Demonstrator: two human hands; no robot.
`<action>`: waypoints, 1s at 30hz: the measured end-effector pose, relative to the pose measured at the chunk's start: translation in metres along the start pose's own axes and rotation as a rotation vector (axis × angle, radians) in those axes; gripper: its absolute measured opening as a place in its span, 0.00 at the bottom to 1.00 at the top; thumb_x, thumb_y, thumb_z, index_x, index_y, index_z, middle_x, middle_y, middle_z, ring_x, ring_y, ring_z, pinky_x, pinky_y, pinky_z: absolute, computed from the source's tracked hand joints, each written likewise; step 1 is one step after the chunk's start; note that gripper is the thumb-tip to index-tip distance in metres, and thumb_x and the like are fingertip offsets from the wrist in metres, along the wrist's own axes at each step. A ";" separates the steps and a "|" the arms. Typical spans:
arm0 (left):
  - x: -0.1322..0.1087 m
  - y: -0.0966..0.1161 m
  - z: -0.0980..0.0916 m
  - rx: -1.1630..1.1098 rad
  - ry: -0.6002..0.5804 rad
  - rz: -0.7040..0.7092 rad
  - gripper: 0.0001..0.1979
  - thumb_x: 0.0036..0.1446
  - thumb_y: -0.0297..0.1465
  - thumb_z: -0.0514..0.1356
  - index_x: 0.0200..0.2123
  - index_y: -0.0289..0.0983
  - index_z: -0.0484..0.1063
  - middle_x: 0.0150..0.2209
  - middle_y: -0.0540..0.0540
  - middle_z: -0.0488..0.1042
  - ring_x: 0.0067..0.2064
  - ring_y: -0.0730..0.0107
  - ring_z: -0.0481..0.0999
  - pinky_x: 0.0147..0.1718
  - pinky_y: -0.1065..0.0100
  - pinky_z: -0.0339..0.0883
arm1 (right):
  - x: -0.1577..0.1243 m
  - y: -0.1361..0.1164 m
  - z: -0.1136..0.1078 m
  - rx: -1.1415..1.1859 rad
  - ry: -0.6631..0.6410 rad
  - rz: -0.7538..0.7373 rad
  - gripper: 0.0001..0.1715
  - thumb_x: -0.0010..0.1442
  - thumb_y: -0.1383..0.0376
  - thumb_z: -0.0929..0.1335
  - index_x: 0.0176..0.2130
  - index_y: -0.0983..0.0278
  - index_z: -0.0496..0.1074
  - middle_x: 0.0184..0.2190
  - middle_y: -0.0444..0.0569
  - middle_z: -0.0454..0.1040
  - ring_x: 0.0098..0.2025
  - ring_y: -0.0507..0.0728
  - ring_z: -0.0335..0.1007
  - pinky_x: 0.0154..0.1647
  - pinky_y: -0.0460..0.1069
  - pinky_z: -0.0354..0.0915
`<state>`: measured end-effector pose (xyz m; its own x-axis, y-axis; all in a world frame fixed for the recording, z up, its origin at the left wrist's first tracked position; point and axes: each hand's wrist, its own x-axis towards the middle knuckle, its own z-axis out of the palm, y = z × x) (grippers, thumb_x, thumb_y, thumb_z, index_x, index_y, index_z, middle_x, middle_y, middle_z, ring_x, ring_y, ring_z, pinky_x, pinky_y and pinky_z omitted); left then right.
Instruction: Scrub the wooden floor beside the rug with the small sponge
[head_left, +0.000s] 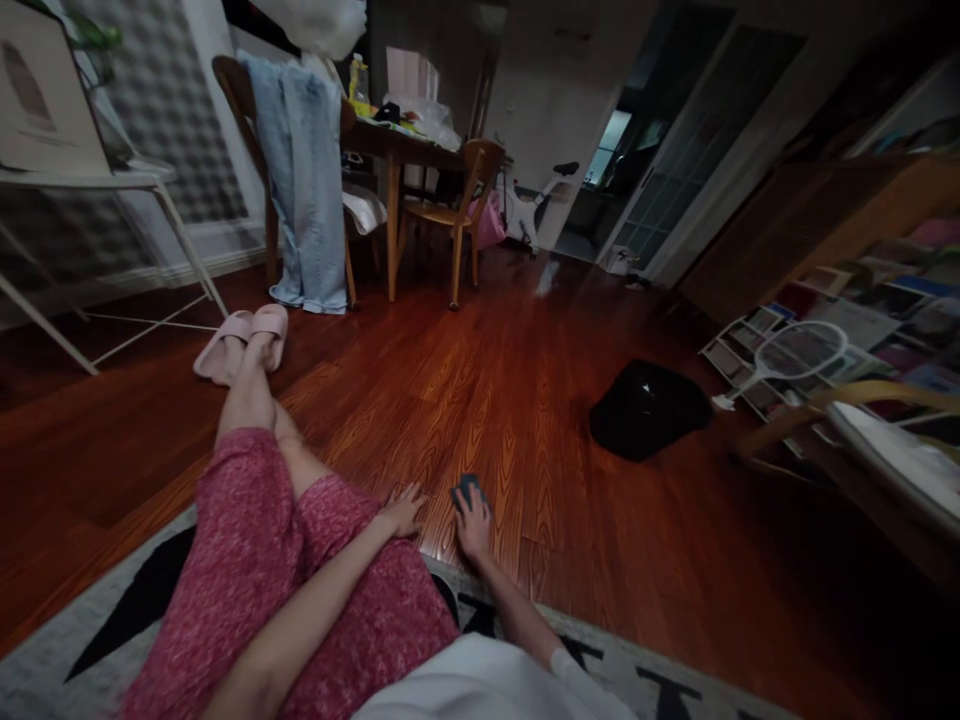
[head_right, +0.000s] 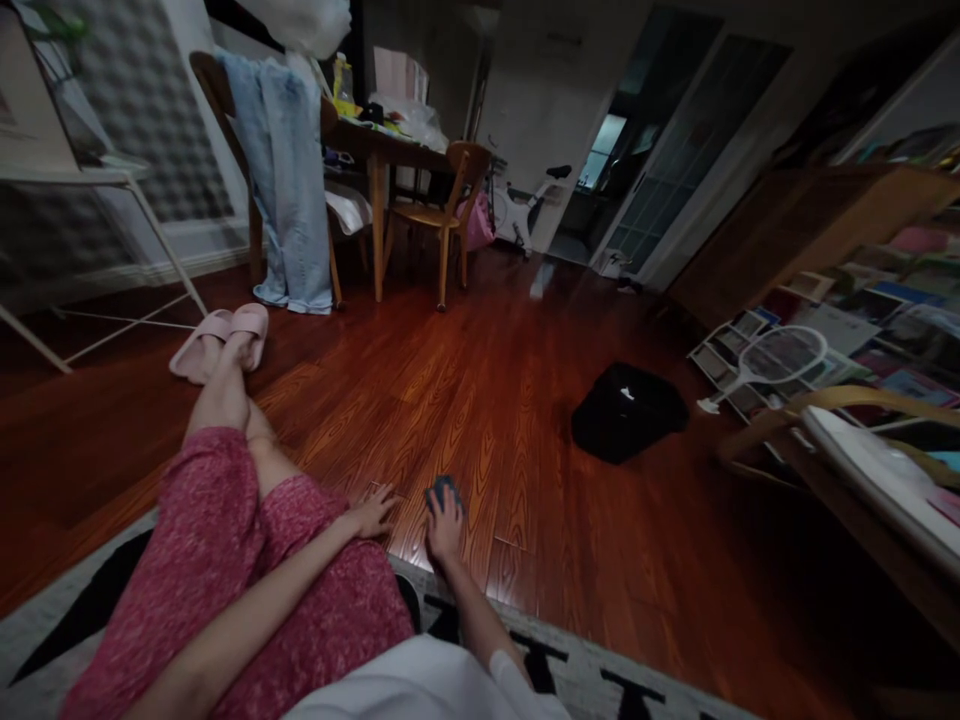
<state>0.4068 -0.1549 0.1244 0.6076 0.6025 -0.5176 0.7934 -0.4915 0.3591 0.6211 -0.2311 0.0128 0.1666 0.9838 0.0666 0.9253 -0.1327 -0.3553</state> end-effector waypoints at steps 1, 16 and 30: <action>0.000 0.000 0.000 -0.004 0.005 0.000 0.38 0.59 0.39 0.59 0.70 0.40 0.51 0.73 0.36 0.35 0.73 0.50 0.35 0.67 0.43 0.35 | -0.005 -0.012 0.002 0.005 -0.056 -0.118 0.30 0.69 0.59 0.56 0.68 0.51 0.58 0.72 0.49 0.49 0.73 0.60 0.42 0.68 0.64 0.47; 0.000 -0.005 0.002 -0.044 0.009 0.036 0.38 0.60 0.40 0.59 0.70 0.41 0.51 0.73 0.36 0.35 0.73 0.49 0.35 0.67 0.42 0.35 | -0.133 0.191 -0.078 -0.121 0.366 0.679 0.33 0.67 0.54 0.52 0.66 0.53 0.62 0.68 0.55 0.59 0.67 0.65 0.56 0.59 0.66 0.61; -0.009 -0.002 -0.007 0.049 0.005 0.034 0.38 0.61 0.40 0.55 0.71 0.40 0.47 0.74 0.37 0.33 0.73 0.52 0.33 0.68 0.45 0.37 | -0.021 -0.022 0.016 0.015 0.026 -0.013 0.32 0.66 0.63 0.58 0.67 0.51 0.59 0.72 0.48 0.51 0.73 0.61 0.42 0.69 0.64 0.46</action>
<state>0.4002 -0.1552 0.1337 0.6341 0.5881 -0.5021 0.7698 -0.5414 0.3380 0.5921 -0.2465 0.0044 0.1636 0.9819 0.0958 0.9223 -0.1178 -0.3681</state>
